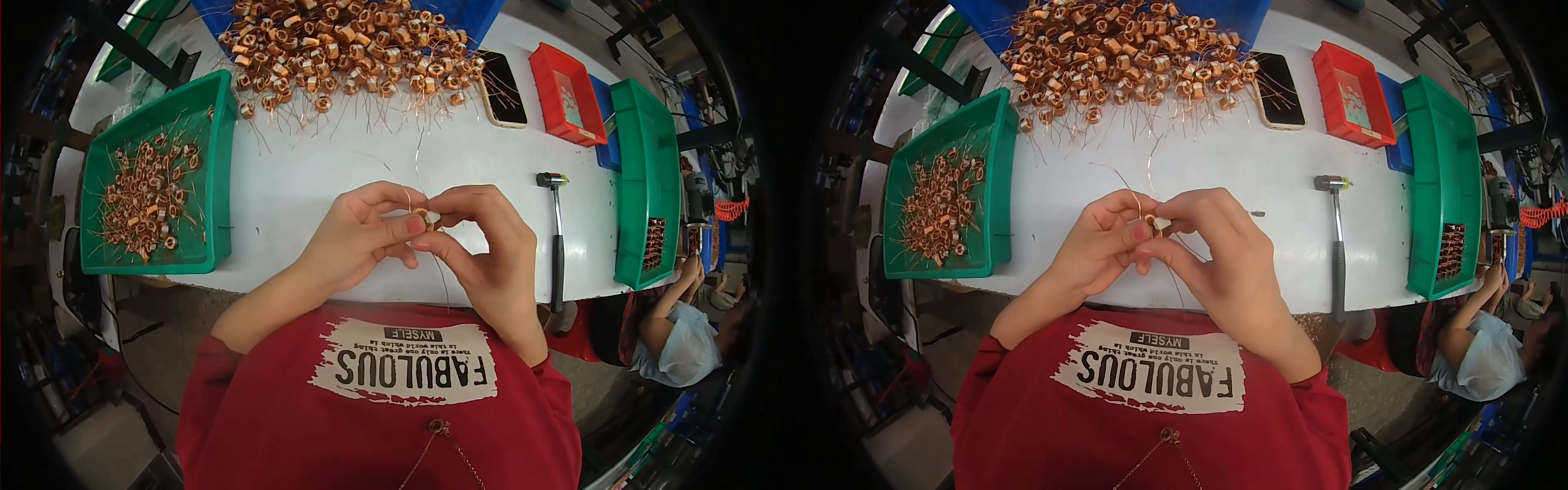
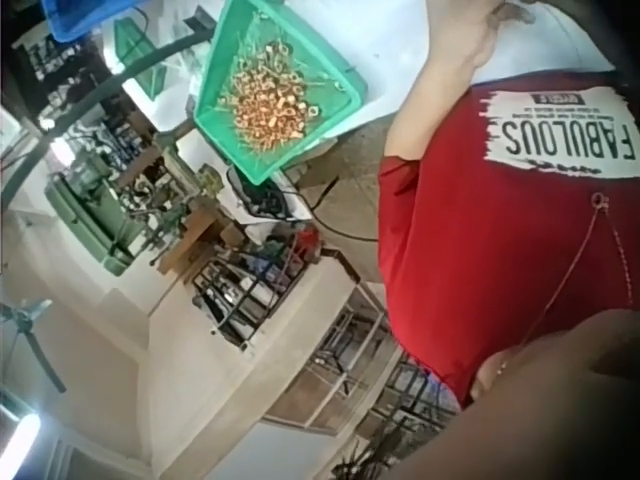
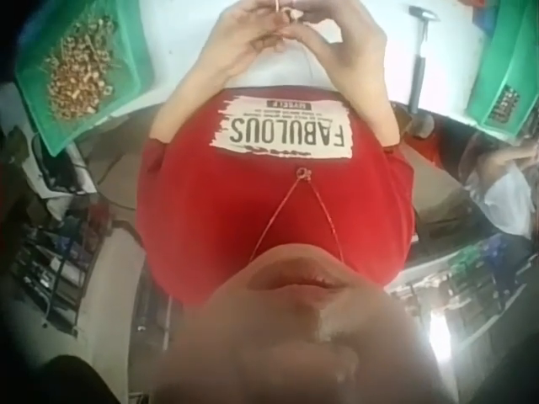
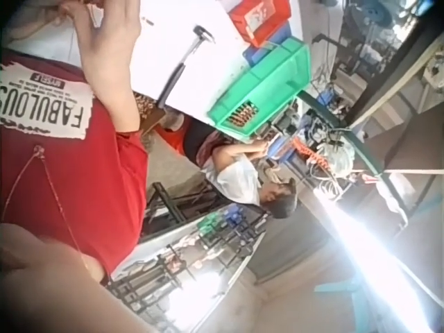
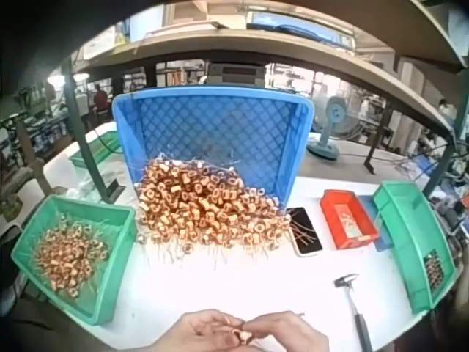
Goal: Manually assembling and organizing copper wire coils at a factory workstation.
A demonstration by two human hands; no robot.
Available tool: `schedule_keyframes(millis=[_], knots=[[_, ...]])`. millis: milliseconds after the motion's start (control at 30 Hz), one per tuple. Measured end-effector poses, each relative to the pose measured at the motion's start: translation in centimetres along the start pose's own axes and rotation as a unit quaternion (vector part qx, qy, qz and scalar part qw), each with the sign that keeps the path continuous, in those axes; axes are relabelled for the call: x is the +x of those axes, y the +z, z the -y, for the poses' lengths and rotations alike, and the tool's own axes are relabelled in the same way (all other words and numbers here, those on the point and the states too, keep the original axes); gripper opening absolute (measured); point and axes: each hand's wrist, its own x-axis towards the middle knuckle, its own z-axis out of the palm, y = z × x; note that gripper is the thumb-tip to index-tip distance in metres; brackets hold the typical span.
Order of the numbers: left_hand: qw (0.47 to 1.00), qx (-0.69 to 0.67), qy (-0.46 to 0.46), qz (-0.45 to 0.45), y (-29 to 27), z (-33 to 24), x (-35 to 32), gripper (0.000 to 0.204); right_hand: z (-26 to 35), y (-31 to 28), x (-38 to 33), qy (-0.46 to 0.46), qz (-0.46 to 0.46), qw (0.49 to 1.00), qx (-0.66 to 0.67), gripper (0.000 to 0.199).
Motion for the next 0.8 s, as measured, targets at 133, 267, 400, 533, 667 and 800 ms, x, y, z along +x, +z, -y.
schedule_keyframes(millis=[133,267,400,533,667,800], knots=[[0.999,-0.048,-0.017,-0.003,-1.4,0.7,-0.4,0.030,0.0,-0.8,-0.3,-0.024,0.059,0.998,0.012,0.018],[0.985,-0.164,-0.048,0.034,-1.7,0.9,-0.3,0.030,-3.7,-2.7,-0.7,0.002,0.006,0.990,0.143,0.040],[0.983,-0.175,-0.039,0.048,-1.5,1.3,-0.3,0.028,-8.0,0.7,-0.9,-0.016,0.063,0.955,0.291,0.085],[0.986,-0.151,-0.034,0.059,-1.7,1.4,-0.3,0.024,-7.2,2.9,-0.7,-0.004,0.045,0.923,0.382,0.095],[0.987,-0.139,-0.043,0.068,-1.8,1.5,-0.4,0.020,-6.6,3.6,-0.6,0.015,0.031,0.901,0.432,0.099],[0.988,-0.132,-0.053,0.063,-2.2,1.5,-0.8,0.020,-6.1,4.1,-0.5,0.036,0.023,0.881,0.471,0.099]])
